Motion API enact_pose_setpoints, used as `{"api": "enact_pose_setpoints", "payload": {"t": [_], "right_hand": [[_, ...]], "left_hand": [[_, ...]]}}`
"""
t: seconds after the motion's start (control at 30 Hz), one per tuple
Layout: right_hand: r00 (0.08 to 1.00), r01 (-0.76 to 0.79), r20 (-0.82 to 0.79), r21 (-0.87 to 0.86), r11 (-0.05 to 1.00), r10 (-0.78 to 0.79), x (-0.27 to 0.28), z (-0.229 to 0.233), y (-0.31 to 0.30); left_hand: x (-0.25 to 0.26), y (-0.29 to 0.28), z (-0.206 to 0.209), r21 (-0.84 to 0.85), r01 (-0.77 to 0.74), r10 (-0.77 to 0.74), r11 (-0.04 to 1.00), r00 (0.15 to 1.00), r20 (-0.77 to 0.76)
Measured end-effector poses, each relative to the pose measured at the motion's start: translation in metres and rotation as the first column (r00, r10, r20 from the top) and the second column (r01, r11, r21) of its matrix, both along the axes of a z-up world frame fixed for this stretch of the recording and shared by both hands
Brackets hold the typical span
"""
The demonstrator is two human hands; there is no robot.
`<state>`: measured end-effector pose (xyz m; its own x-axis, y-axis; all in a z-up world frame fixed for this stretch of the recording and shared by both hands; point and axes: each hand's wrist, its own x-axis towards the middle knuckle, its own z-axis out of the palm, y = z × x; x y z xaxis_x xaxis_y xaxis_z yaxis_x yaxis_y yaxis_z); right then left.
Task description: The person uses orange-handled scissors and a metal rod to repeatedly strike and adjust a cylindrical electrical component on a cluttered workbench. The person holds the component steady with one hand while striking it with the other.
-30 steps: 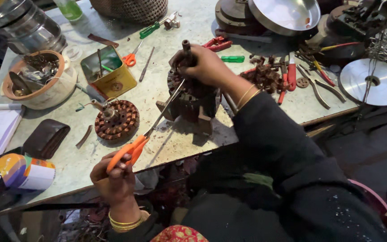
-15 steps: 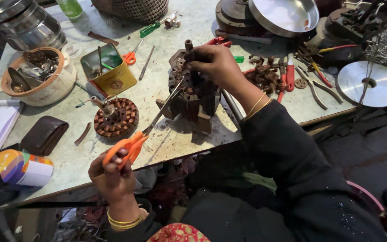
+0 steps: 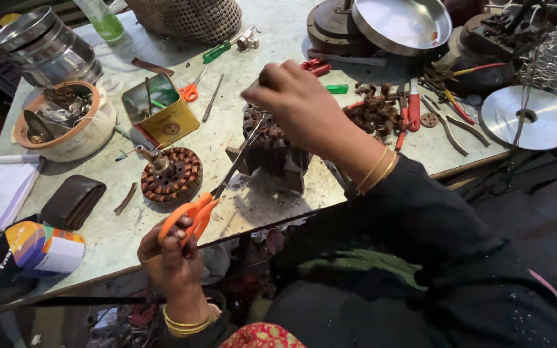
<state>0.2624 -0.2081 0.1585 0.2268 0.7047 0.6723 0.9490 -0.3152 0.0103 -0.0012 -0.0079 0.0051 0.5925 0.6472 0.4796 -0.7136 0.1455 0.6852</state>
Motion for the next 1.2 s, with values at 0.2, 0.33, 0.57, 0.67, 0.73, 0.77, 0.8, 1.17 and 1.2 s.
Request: {"api": "enact_pose_setpoints", "payload": {"t": [0.2, 0.33, 0.57, 0.67, 0.73, 0.77, 0.8, 1.17, 1.2], "right_hand": [[0.985, -0.069, 0.145, -0.183, 0.981, 0.097, 0.006, -0.001, 0.007], [0.976, -0.026, 0.216, -0.066, 0.998, 0.039, 0.01, -0.004, 0.01], [0.997, -0.068, -0.038, 0.123, 0.99, 0.073, 0.024, -0.015, -0.023], [0.993, -0.033, -0.104, 0.257, 0.966, 0.061, 0.031, -0.027, -0.037], [0.964, 0.003, -0.257, 0.265, 0.964, 0.068, 0.039, -0.038, -0.042], [0.94, 0.024, -0.333, 0.269, 0.963, 0.07, 0.044, -0.044, -0.043], [0.939, 0.024, -0.336, 0.293, 0.956, 0.079, 0.052, -0.051, -0.04], [0.94, -0.039, -0.325, 0.204, 0.978, 0.105, 0.096, -0.102, 0.017], [0.955, -0.032, -0.286, 0.15, 0.988, 0.075, 0.093, -0.094, 0.011]], "left_hand": [[0.001, 0.002, -0.003, 0.004, 0.021, -0.021, 1.0, 1.0, 0.009], [-0.001, 0.007, -0.006, -0.009, 0.057, -0.057, 0.998, 0.998, 0.011], [0.004, 0.007, -0.007, -0.045, 0.006, -0.006, 0.999, 1.0, 0.013], [0.005, 0.009, -0.007, -0.031, 0.015, -0.015, 0.999, 1.0, 0.026], [0.005, 0.008, -0.009, 0.012, 0.041, -0.042, 0.999, 0.998, 0.054], [0.004, 0.008, -0.009, -0.022, 0.027, -0.026, 0.999, 0.999, 0.037], [0.002, 0.008, -0.01, -0.056, 0.012, -0.011, 0.998, 1.0, 0.02], [0.069, 0.039, -0.011, -0.094, -0.044, 0.041, 0.995, 0.998, -0.039], [0.081, 0.038, -0.012, -0.095, -0.037, 0.035, 0.995, 0.999, -0.022]]}}
